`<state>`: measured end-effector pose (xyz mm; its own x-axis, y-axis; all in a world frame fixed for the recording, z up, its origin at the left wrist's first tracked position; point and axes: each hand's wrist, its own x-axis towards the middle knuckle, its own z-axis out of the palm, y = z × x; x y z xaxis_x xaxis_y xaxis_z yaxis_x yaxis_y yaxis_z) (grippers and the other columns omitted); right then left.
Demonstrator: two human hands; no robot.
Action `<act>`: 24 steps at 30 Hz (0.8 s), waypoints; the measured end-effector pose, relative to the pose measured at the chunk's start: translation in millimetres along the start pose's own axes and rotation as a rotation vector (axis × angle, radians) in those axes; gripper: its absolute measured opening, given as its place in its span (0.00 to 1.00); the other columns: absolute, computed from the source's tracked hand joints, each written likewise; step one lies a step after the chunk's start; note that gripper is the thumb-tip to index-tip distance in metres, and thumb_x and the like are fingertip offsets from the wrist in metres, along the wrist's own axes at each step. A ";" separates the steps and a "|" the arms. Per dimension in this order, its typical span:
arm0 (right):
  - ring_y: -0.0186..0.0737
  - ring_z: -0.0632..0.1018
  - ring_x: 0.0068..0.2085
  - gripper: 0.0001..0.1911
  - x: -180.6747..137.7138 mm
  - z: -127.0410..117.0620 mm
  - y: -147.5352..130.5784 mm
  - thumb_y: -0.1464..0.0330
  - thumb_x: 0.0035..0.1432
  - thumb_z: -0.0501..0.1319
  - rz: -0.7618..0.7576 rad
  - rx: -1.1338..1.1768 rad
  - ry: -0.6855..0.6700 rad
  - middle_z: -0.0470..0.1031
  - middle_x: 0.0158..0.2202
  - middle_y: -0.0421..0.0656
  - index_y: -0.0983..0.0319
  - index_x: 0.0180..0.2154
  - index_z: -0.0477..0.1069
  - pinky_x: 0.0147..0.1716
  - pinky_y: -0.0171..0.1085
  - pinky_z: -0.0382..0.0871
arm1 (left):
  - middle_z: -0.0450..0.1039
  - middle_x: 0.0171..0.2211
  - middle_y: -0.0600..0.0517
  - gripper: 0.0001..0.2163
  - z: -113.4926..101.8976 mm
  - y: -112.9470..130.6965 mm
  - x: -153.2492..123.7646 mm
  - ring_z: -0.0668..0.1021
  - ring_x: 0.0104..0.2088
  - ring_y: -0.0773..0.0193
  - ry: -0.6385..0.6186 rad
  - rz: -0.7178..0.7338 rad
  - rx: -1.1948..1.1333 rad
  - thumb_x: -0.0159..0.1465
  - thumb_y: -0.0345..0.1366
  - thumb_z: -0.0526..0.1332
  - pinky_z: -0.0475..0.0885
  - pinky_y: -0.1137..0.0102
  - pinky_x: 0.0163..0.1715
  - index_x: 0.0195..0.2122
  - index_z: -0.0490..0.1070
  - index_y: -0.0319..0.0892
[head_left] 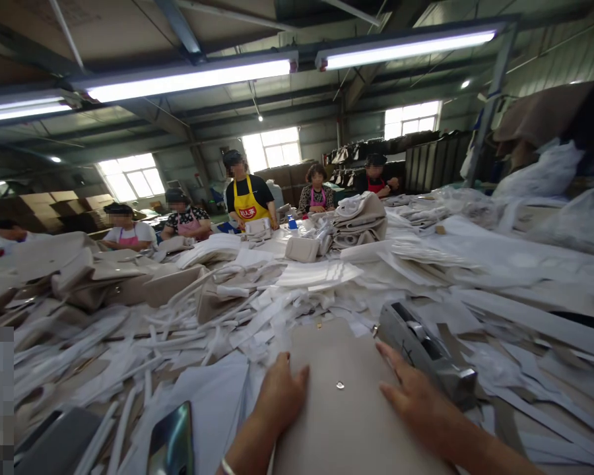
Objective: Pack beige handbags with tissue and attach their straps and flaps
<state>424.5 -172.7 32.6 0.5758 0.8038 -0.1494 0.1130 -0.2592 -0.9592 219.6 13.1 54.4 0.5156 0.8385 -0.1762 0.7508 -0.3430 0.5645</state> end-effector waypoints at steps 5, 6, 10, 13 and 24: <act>0.54 0.71 0.63 0.28 9.9 21.6 41.9 0.66 0.57 0.61 -0.036 -0.184 -0.112 0.77 0.58 0.51 0.63 0.60 0.73 0.70 0.49 0.49 | 0.75 0.52 0.32 0.19 32.1 -14.8 -5.4 0.77 0.55 0.48 0.002 -0.071 0.156 0.69 0.36 0.54 0.69 0.61 0.54 0.59 0.65 0.32; 0.54 0.71 0.63 0.28 11.4 23.1 46.9 0.66 0.58 0.61 -0.040 -0.193 -0.122 0.77 0.58 0.50 0.63 0.60 0.72 0.70 0.49 0.49 | 0.76 0.51 0.33 0.20 33.5 -15.5 -6.3 0.78 0.53 0.47 -0.009 -0.085 0.198 0.70 0.36 0.53 0.71 0.59 0.52 0.60 0.64 0.32; 0.53 0.71 0.64 0.27 16.4 24.5 52.6 0.63 0.63 0.58 -0.088 -0.301 -0.125 0.74 0.60 0.49 0.62 0.62 0.70 0.69 0.50 0.54 | 0.76 0.50 0.32 0.23 20.1 -2.7 -7.5 0.80 0.49 0.41 0.001 -0.093 0.391 0.69 0.37 0.54 0.73 0.53 0.49 0.64 0.63 0.32; 0.52 0.74 0.62 0.27 18.3 24.5 51.5 0.63 0.66 0.53 -0.131 -0.490 -0.154 0.74 0.60 0.48 0.61 0.63 0.69 0.64 0.48 0.64 | 0.65 0.63 0.35 0.28 4.8 9.5 -12.2 0.68 0.63 0.39 -0.009 0.186 0.393 0.65 0.39 0.62 0.62 0.50 0.62 0.66 0.63 0.39; 0.62 0.66 0.66 0.29 31.7 32.6 11.4 0.56 0.62 0.62 -0.916 -1.064 -0.180 0.61 0.69 0.48 0.48 0.64 0.67 0.58 0.57 0.70 | 0.51 0.72 0.46 0.31 16.3 -11.2 -25.3 0.52 0.69 0.28 -0.373 0.694 0.111 0.65 0.60 0.58 0.43 0.28 0.61 0.68 0.57 0.63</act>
<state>417.6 -132.8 9.0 -0.1338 0.9404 0.3125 0.9787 0.1750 -0.1075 204.9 -11.2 39.3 0.9702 0.2277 -0.0831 0.2342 -0.7921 0.5637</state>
